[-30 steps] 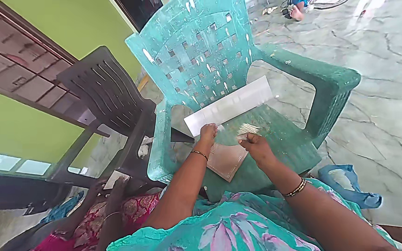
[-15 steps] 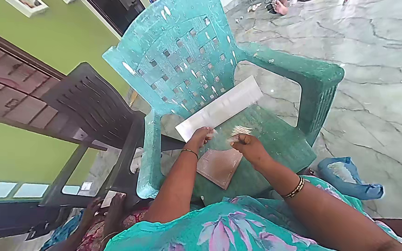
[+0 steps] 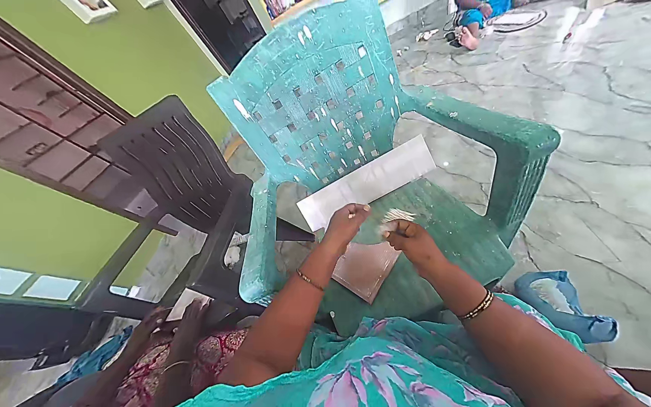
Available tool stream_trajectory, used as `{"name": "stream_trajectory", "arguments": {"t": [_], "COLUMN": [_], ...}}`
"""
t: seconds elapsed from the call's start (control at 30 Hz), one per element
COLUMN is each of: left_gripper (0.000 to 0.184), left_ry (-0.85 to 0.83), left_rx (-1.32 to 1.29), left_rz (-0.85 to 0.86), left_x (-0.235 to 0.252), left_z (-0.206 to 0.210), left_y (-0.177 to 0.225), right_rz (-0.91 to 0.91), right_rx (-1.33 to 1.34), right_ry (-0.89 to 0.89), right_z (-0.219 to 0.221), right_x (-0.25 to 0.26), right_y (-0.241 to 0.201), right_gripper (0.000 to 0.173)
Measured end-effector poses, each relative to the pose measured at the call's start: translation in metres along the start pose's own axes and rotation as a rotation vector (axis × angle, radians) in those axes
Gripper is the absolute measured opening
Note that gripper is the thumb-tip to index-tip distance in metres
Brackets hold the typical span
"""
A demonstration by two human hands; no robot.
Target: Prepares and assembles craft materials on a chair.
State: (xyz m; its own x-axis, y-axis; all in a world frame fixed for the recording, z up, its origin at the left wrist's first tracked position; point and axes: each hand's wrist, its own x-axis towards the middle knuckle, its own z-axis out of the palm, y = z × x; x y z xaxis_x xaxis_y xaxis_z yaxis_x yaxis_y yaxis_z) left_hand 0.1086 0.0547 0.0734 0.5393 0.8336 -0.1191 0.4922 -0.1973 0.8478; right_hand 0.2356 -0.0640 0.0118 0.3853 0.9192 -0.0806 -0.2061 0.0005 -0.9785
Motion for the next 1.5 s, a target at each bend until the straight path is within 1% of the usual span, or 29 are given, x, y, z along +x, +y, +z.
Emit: {"name": "stream_trajectory", "arguments": {"t": [0.13, 0.23, 0.3, 0.33, 0.43, 0.47, 0.57, 0.67, 0.7, 0.73, 0.83, 1.0, 1.03, 1.1, 1.17, 1.23, 1.3, 1.4, 1.5], "left_gripper": [0.018, 0.012, 0.007, 0.006, 0.007, 0.008, 0.008, 0.007, 0.007, 0.007, 0.008, 0.008, 0.008, 0.008, 0.007, 0.005, 0.009, 0.005, 0.009], "left_ry": [-0.101, -0.143, -0.153, -0.153, -0.14, -0.141, -0.151, -0.168, -0.168, -0.169, -0.17, -0.18, -0.185, -0.186, -0.166, -0.145, -0.145, -0.131, -0.109], "left_rx": [-0.144, -0.184, -0.207, -0.214, -0.234, -0.244, -0.254, -0.234, -0.223, -0.211, -0.192, -0.211, -0.212, -0.22, -0.253, -0.325, -0.395, -0.426, -0.416], "left_rz": [-0.004, -0.003, 0.006, 0.003, -0.029, -0.039, -0.054, -0.045, -0.044, -0.045, -0.046, -0.046, -0.048, -0.055, -0.066, -0.075, -0.086, -0.109, -0.111], "left_x": [-0.042, -0.06, -0.069, -0.074, -0.082, -0.085, -0.091, -0.095, -0.096, -0.097, -0.097, -0.098, -0.097, -0.096, -0.094, -0.092, -0.091, -0.091, -0.089], "left_z": [-0.002, -0.005, -0.007, -0.009, -0.016, -0.018, -0.024, -0.024, -0.024, -0.024, -0.025, -0.024, -0.024, -0.022, -0.02, -0.016, -0.013, -0.007, -0.004], "left_y": [-0.008, -0.016, -0.019, -0.02, -0.023, -0.024, -0.026, -0.029, -0.03, -0.032, -0.035, -0.035, -0.035, -0.037, -0.04, -0.044, -0.048, -0.05, -0.054], "right_rz": [-0.052, -0.078, -0.069, -0.052, -0.012, -0.018, -0.049, -0.066, -0.059, -0.056, -0.053, -0.034, -0.04, -0.046, -0.041, -0.04, -0.038, -0.014, 0.026], "right_rx": [0.057, 0.075, 0.12, 0.162, 0.284, 0.302, 0.259, 0.135, 0.115, 0.118, 0.177, 0.131, 0.123, 0.14, 0.168, 0.187, 0.195, 0.147, 0.055], "right_ry": [-0.018, -0.061, -0.097, -0.108, -0.105, -0.105, -0.129, -0.192, -0.187, -0.17, -0.112, -0.143, -0.133, -0.09, -0.044, -0.024, -0.015, -0.032, -0.114], "right_z": [0.006, 0.012, 0.015, 0.016, 0.019, 0.019, 0.02, 0.022, 0.024, 0.025, 0.026, 0.024, 0.024, 0.025, 0.025, 0.024, 0.024, 0.026, 0.025], "right_x": [-0.008, -0.015, -0.019, -0.021, -0.027, -0.029, -0.033, -0.033, -0.033, -0.033, -0.033, -0.032, -0.032, -0.032, -0.031, -0.029, -0.028, -0.028, -0.027], "right_y": [0.005, 0.01, 0.013, 0.013, 0.011, 0.011, 0.011, 0.014, 0.014, 0.014, 0.013, 0.013, 0.014, 0.013, 0.012, 0.014, 0.015, 0.013, 0.014], "right_gripper": [0.007, 0.011, 0.007, 0.003, 0.013, 0.013, 0.009, 0.012, 0.007, 0.004, 0.007, 0.006, 0.003, 0.005, 0.008, 0.008, 0.006, 0.004, 0.02]}}
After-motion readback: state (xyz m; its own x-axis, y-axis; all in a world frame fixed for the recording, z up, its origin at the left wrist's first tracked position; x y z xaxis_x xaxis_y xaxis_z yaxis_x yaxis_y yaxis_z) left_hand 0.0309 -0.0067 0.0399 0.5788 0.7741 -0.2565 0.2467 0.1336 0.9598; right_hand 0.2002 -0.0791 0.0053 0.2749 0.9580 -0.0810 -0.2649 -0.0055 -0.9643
